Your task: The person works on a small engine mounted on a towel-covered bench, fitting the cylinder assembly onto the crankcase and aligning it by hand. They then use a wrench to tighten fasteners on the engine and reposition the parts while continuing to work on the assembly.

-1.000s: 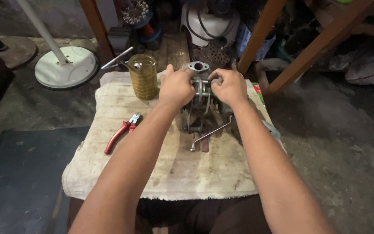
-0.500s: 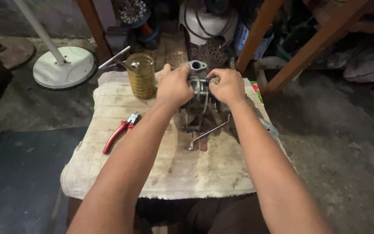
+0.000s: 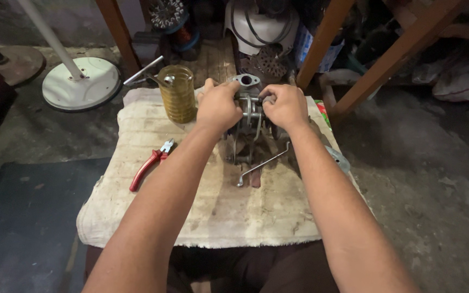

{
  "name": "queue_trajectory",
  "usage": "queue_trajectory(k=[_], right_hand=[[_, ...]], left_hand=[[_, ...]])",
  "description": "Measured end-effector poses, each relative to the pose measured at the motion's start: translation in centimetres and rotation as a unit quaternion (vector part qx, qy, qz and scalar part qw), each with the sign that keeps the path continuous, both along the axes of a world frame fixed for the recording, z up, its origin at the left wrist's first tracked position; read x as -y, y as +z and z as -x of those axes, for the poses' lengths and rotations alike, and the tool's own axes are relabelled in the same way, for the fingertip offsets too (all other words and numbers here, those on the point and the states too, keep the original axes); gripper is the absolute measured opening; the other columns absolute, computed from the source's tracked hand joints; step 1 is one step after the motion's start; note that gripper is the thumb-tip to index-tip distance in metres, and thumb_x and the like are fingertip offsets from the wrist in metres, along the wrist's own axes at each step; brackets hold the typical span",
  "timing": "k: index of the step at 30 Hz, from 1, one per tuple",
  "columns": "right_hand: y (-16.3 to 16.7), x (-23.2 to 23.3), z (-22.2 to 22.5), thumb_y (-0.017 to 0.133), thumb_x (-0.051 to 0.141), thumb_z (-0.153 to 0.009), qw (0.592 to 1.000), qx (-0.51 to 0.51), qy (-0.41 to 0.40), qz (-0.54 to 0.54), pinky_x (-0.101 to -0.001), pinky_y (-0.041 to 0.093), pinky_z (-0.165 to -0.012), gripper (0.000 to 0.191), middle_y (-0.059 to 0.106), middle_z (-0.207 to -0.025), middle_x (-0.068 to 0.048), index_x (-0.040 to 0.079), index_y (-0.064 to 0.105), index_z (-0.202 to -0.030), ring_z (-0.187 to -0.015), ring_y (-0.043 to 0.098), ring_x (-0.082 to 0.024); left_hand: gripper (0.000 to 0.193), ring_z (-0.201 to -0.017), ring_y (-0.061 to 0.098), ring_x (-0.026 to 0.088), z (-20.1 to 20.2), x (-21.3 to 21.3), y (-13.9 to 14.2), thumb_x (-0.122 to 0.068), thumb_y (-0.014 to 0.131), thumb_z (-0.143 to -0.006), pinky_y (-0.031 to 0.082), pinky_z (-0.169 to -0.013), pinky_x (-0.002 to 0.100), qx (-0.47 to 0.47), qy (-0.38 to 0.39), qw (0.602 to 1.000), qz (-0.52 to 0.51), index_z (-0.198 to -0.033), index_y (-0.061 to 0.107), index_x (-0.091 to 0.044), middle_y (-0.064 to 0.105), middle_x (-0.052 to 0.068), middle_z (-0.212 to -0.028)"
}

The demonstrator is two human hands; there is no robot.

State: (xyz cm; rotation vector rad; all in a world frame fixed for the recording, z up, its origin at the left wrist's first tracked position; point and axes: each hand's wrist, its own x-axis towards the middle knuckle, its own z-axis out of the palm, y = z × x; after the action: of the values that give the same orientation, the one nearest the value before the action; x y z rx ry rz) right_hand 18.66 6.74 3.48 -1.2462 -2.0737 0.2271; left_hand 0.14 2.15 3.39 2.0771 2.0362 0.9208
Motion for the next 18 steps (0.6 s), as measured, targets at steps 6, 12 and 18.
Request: queue_trajectory(k=[6,12,18], right_hand=[[-0.15,-0.09,0.02,0.067,0.013,-0.073,1.0,0.005,-0.002,-0.021,-0.0402,0.055,-0.066,0.023,0.07,-0.072,-0.013,0.016,0.081,-0.092,-0.068,0.069,-0.031],[-0.32,-0.16,-0.02,0.067,0.014,-0.073,1.0,0.004,-0.006,-0.021,-0.0406,0.055,-0.066,0.024,0.07,-0.073,-0.013,0.016,0.081,-0.092,-0.069,0.069,-0.032],[-0.36,-0.19,-0.05,0.065,0.015,-0.074,1.0,0.002,-0.011,-0.007,-0.0399,0.056,-0.068,0.024,0.071,-0.073,-0.012,0.017,0.081,-0.092,-0.07,0.07,-0.031]], left_hand=[[0.033,-0.119,0.049,0.035,-0.08,-0.13,-0.15,-0.012,0.067,-0.08,0.04,-0.096,0.063,0.008,-0.005,1.0,-0.016,-0.111,0.075,-0.017,0.072,0.0,-0.12],[0.048,-0.116,0.048,0.036,0.01,0.05,-0.15,-0.011,0.067,-0.071,0.039,-0.095,0.062,0.025,-0.011,0.999,-0.027,-0.118,0.071,-0.016,0.071,0.002,-0.119],[0.036,-0.119,0.049,0.034,-0.13,-0.25,-0.22,-0.011,0.066,-0.076,0.041,-0.097,0.059,0.016,-0.002,1.0,-0.007,-0.111,0.075,-0.017,0.071,0.0,-0.122]])
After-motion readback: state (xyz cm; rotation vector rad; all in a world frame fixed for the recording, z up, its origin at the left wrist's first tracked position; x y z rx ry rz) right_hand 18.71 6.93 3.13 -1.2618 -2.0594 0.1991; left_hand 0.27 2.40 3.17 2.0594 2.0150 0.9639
